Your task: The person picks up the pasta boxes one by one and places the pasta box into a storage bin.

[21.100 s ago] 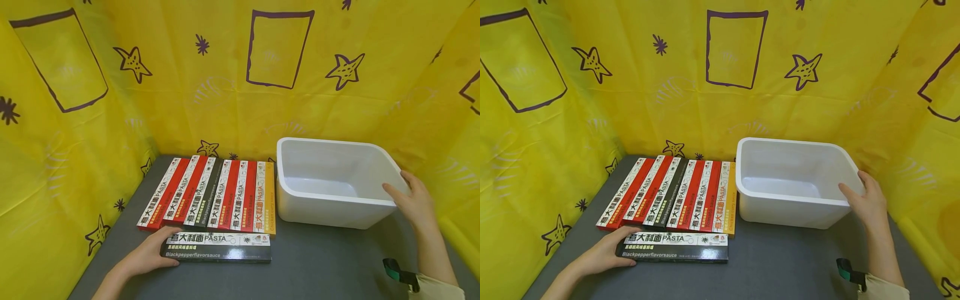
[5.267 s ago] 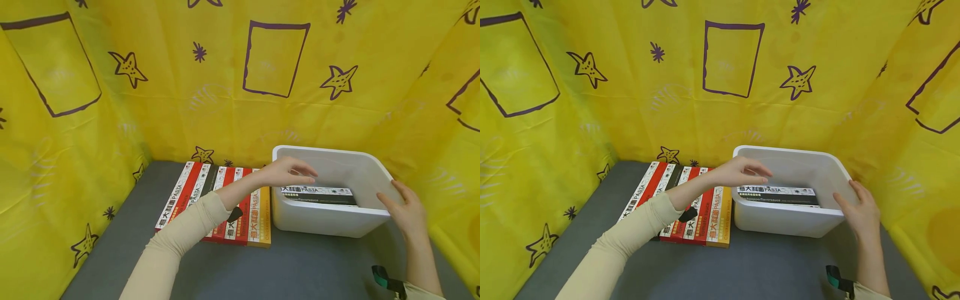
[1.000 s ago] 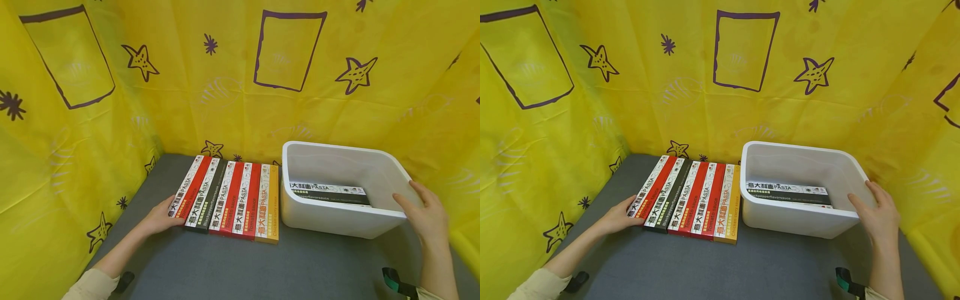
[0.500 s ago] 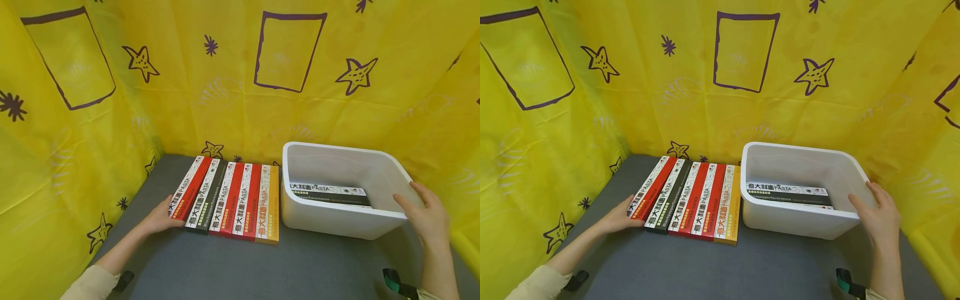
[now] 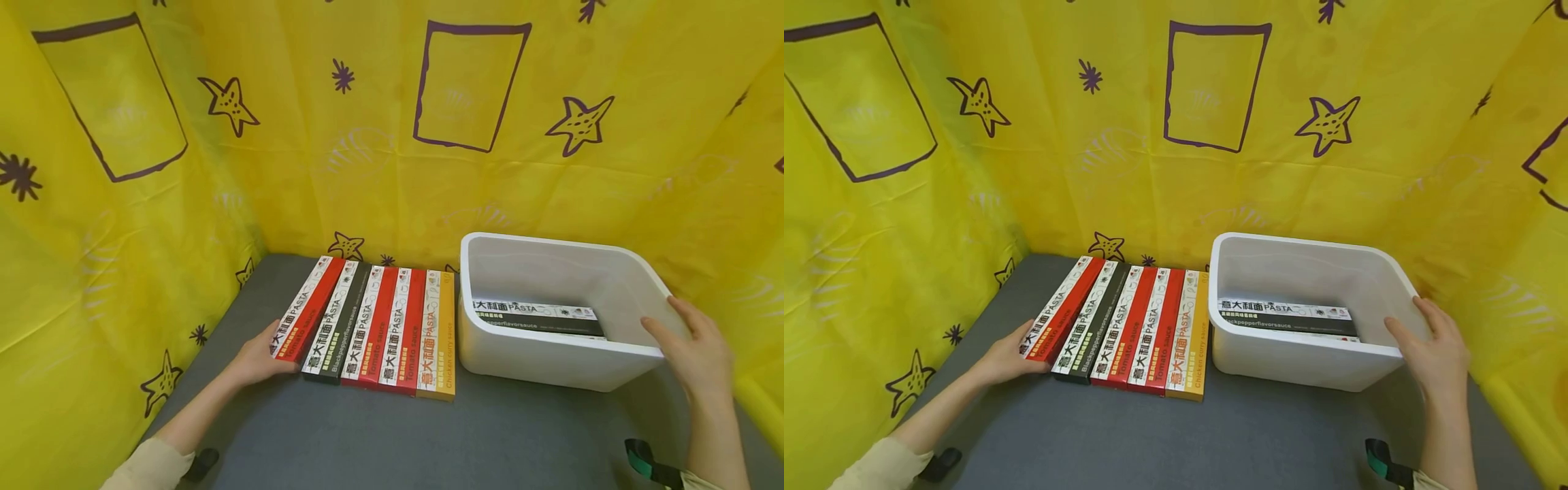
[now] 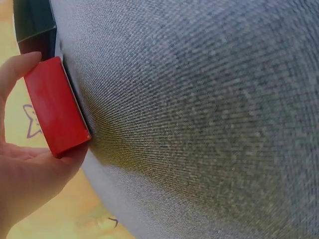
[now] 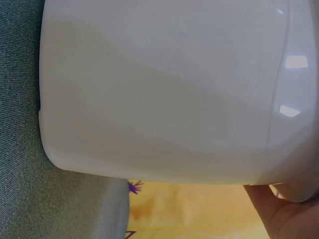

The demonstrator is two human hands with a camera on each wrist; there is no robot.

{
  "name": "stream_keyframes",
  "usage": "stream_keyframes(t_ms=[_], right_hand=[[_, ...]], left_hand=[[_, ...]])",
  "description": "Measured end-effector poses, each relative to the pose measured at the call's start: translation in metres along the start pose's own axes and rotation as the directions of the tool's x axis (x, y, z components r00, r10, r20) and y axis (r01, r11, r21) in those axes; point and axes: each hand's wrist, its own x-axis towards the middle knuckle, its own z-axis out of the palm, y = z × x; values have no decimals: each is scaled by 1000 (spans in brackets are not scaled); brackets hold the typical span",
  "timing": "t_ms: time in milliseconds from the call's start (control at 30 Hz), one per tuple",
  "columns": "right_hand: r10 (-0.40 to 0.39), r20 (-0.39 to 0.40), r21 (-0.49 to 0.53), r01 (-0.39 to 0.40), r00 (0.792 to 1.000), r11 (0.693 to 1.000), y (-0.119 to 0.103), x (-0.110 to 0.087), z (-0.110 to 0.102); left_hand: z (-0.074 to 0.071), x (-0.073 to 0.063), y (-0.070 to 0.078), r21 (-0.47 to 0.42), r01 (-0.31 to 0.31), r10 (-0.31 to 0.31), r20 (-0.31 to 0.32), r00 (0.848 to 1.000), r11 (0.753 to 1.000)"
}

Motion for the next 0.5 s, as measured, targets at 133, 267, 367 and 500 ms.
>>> stream_keyframes(t_ms=[133,267,367,500], right_hand=[[2,-2,11,-2,1000,1000,0,0,1],[7,-10,22,-7,1000,1000,1,0,2],[7,-14,17,-7,1000,1000,1,0,2],[1,-15,5,-1,1000,1000,0,0,1]], left_hand=[[-2,-3,-2,13,47,-46,-12,999,999],[-5,-4,-2,-12,98,-98,-24,995,995],[-8,-5,1,-26,125,-126,-29,992,992],[-11,-6,3,-26,136,-137,-40,990,990]])
